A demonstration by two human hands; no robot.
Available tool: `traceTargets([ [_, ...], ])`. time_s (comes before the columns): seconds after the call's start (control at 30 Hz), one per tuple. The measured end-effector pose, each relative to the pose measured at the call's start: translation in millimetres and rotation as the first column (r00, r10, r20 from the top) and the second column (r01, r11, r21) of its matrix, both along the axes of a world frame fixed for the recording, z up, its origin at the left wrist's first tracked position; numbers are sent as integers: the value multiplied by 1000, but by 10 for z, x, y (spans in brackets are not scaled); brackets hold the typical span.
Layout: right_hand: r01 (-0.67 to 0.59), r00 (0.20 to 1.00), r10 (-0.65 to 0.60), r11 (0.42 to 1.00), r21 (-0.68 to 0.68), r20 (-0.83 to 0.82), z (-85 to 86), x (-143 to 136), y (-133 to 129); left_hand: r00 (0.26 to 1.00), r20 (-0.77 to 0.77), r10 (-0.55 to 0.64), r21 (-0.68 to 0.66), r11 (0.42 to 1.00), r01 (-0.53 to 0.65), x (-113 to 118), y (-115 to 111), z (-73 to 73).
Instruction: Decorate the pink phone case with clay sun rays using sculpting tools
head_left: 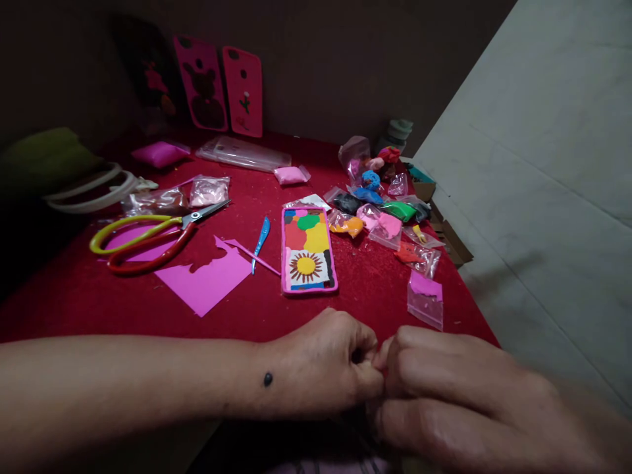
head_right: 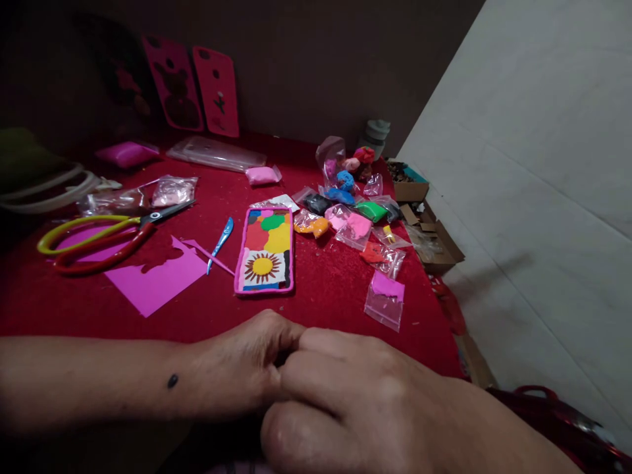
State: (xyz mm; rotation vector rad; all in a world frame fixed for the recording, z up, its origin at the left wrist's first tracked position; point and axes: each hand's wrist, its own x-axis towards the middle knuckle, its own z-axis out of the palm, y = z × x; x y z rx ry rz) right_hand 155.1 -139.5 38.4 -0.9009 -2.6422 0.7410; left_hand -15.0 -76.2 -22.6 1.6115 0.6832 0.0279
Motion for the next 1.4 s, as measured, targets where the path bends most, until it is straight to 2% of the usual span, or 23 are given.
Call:
traceTargets([
  [0.13,167,985,-169,985,38,38,-101,-2,-44,1000,11,19,-16,1000,-19,-4,-5,47],
  [0.2,202,978,-205,977,61,40,-134,11,-77,1000,17,24,-28,999,-24,-1,-4,41],
  [0.37,141,973,-156,985,99,167,-65,-14,-98,1000,26,7,-63,998,-6,12,-12,-10],
  [0.5,128,961,-178,964,233,210,-21,-61,-98,999,35,3,-62,998,0,13,-9,-22],
  [0.7,157,970,-167,985,70,176,30,-38,-71,999,13,32,-84,996,-31,8,16,-13],
  [0.97,217,974,-207,969,-116,95,31,2,-1,998,-42,57,-164,984,-63,18,89,64],
  [1.17,284,959,-284,958,-49,-1,-30,62,5,997,-69,46,-164,985,-57,14,81,101],
  [1.4,261,964,-262,965,-27,-53,-60,44,-13,995,-75,70,-153,985,-81,19,91,116],
])
